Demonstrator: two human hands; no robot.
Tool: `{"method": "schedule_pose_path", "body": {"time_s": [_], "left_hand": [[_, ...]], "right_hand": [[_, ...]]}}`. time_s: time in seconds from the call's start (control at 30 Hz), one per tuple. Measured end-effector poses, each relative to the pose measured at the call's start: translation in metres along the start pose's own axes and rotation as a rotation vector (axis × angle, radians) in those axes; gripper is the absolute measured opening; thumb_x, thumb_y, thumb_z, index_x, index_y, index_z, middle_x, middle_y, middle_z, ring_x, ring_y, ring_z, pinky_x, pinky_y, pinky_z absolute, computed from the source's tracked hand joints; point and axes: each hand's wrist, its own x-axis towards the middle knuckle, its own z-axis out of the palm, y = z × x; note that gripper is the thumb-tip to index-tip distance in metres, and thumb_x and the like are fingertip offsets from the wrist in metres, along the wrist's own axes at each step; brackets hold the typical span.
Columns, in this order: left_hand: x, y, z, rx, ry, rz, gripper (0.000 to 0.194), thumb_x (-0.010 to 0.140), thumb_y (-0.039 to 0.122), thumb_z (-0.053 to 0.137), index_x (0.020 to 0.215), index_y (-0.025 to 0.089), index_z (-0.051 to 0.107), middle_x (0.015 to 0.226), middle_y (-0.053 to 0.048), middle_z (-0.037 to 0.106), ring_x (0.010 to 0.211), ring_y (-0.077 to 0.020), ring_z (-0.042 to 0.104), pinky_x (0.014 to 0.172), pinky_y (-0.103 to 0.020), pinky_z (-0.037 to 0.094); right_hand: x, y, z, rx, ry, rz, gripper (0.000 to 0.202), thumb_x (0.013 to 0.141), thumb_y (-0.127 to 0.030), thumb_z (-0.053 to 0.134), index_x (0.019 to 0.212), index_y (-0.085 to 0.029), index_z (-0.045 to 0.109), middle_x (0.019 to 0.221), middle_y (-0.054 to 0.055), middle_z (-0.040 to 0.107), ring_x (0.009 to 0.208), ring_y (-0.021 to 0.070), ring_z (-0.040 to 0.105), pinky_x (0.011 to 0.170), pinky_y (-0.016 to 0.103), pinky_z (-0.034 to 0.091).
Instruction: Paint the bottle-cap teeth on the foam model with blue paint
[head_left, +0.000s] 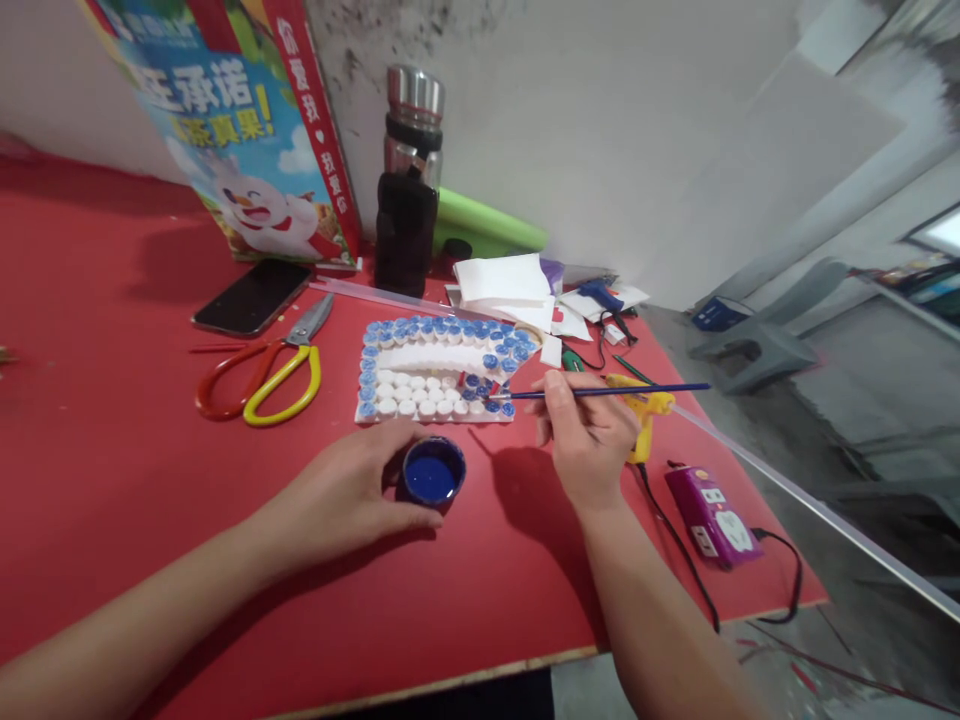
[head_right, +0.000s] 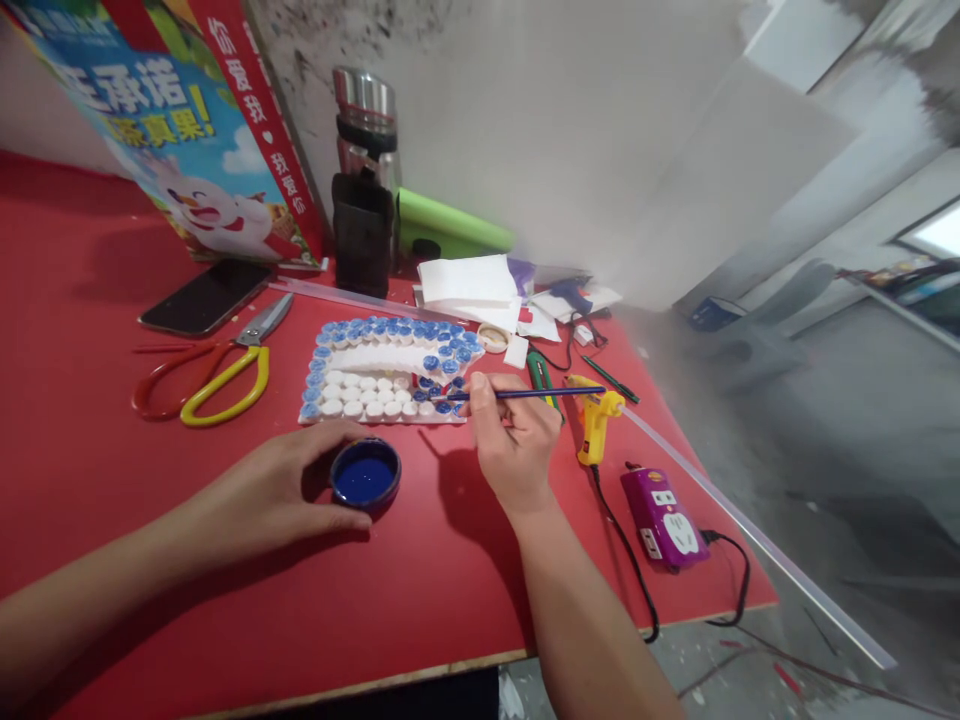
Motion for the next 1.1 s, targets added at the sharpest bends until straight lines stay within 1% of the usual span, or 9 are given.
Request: {"method": "schedule_pose_path", "body": {"time_s": [0.1,0.17,0.3,0.4,0.53,0.67,0.93,1.1], "left_hand": [[0.004,0.001,0.003,0.019,-0.022,0.030,0.050,0.073,0.047,0.091,0.113,0.024,0.070,0.106,-0.005,0.077,0.092,-0.0286,0.072,0.075,-0.036,0.053],[0.004,0.000,0.005,0.011,-0.019,0.058,0.052,0.074,0.046,0.091,0.116,0.025,0.070,0.106,-0.005,0.077,0.091,-0.0274,0.071,0.074,-0.035,0.052],[0.002,-0.006,0.008,0.019,0.013,0.128,0.052,0.078,0.047,0.089,0.121,0.026,0.069,0.111,-0.003,0.076,0.096,-0.0271,0.071,0.080,-0.035,0.052],[0.001,-0.009,0.009,0.038,0.017,0.143,0.052,0.080,0.046,0.089,0.124,0.027,0.068,0.114,-0.003,0.075,0.100,-0.0274,0.071,0.083,-0.037,0.052],[0.001,-0.010,0.008,0.022,-0.006,0.152,0.052,0.080,0.044,0.090,0.124,0.028,0.067,0.113,-0.002,0.075,0.099,-0.0263,0.070,0.081,-0.036,0.051],[0.002,-0.011,0.007,0.003,-0.008,0.164,0.052,0.079,0.042,0.091,0.122,0.027,0.067,0.113,-0.002,0.075,0.097,-0.0258,0.070,0.080,-0.035,0.051],[0.003,-0.013,0.005,-0.027,-0.020,0.206,0.050,0.079,0.040,0.092,0.120,0.027,0.067,0.109,-0.001,0.075,0.092,-0.0237,0.069,0.076,-0.033,0.051],[0.002,-0.014,0.004,-0.050,-0.020,0.205,0.052,0.080,0.040,0.092,0.123,0.027,0.067,0.114,-0.002,0.075,0.098,-0.0245,0.069,0.080,-0.034,0.052]], "right_hand": [[0.000,0.001,0.001,-0.112,-0.061,-0.115,0.022,0.104,-0.029,0.063,0.086,-0.020,0.073,0.069,0.000,0.076,0.048,0.0097,0.063,0.048,0.024,0.047],[0.001,0.001,0.003,-0.136,-0.093,-0.135,0.023,0.104,-0.027,0.063,0.085,-0.020,0.073,0.071,0.002,0.078,0.049,0.0106,0.065,0.047,0.024,0.047],[0.001,0.002,0.008,-0.112,-0.138,-0.074,0.023,0.104,-0.029,0.063,0.088,-0.019,0.075,0.072,0.003,0.079,0.046,0.0112,0.065,0.045,0.025,0.048],[0.000,0.005,0.011,-0.087,-0.146,-0.048,0.023,0.103,-0.028,0.064,0.087,-0.018,0.076,0.072,0.003,0.078,0.043,0.0106,0.064,0.044,0.024,0.048],[-0.001,0.007,0.013,-0.071,-0.150,-0.033,0.021,0.103,-0.027,0.065,0.088,-0.017,0.076,0.075,0.003,0.080,0.042,0.0098,0.064,0.044,0.024,0.048],[-0.002,0.009,0.014,-0.084,-0.151,-0.027,0.020,0.104,-0.027,0.065,0.091,-0.017,0.077,0.072,0.002,0.079,0.041,0.0092,0.063,0.043,0.023,0.047],[-0.003,0.003,0.016,-0.140,-0.128,-0.017,0.022,0.103,-0.031,0.066,0.090,-0.018,0.078,0.066,0.001,0.077,0.041,0.0109,0.064,0.045,0.025,0.051],[-0.005,0.004,0.016,-0.150,-0.136,-0.028,0.022,0.103,-0.031,0.067,0.089,-0.018,0.078,0.071,0.001,0.079,0.041,0.0095,0.063,0.044,0.024,0.051]]}}
